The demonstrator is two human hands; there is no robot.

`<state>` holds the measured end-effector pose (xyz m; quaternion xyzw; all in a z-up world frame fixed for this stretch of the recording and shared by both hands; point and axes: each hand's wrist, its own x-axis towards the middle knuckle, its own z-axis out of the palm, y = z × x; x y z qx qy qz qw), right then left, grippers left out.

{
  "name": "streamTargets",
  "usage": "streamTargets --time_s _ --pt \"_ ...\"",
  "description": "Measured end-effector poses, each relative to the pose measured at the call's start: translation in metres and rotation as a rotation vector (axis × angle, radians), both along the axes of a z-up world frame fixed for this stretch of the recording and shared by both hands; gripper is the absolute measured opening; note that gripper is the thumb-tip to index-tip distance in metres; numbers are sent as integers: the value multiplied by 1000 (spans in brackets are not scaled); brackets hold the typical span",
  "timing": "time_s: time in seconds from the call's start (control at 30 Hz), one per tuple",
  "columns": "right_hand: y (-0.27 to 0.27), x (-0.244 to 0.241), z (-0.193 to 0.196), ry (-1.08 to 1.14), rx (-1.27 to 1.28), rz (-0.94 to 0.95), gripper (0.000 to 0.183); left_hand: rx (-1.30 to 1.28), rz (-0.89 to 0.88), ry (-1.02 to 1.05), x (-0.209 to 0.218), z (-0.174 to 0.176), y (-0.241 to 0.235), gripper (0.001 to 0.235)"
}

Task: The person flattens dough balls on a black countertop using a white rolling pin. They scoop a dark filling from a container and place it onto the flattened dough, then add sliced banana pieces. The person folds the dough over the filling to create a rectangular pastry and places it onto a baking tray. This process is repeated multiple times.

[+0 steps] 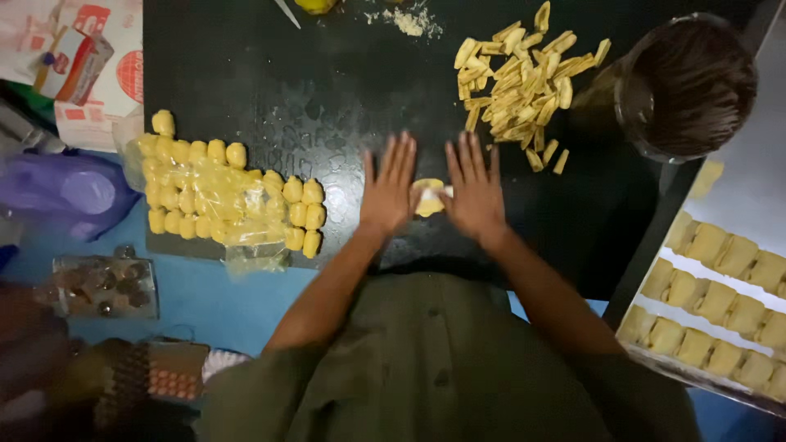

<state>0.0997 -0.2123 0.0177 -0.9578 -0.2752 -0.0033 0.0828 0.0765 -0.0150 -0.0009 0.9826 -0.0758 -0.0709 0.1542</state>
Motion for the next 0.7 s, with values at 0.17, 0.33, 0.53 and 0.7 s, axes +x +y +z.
streamTargets --time_s 0.17,0.33,0.53,0.7 --pt "-21 -56 -27 139 -9 -10 94 -108 -47 2 -65 -13 -12 83" --pt "-10 -45 -3 205 -148 -59 85 -75 -37 63 -47 11 -8 91" --pt "-36 -99 -36 58 -21 -24 73 -82 -125 25 -117 -8 -8 87" --pt "-48 -85 -69 -78 341 10 35 -136 -141 -49 -110 13 5 65"
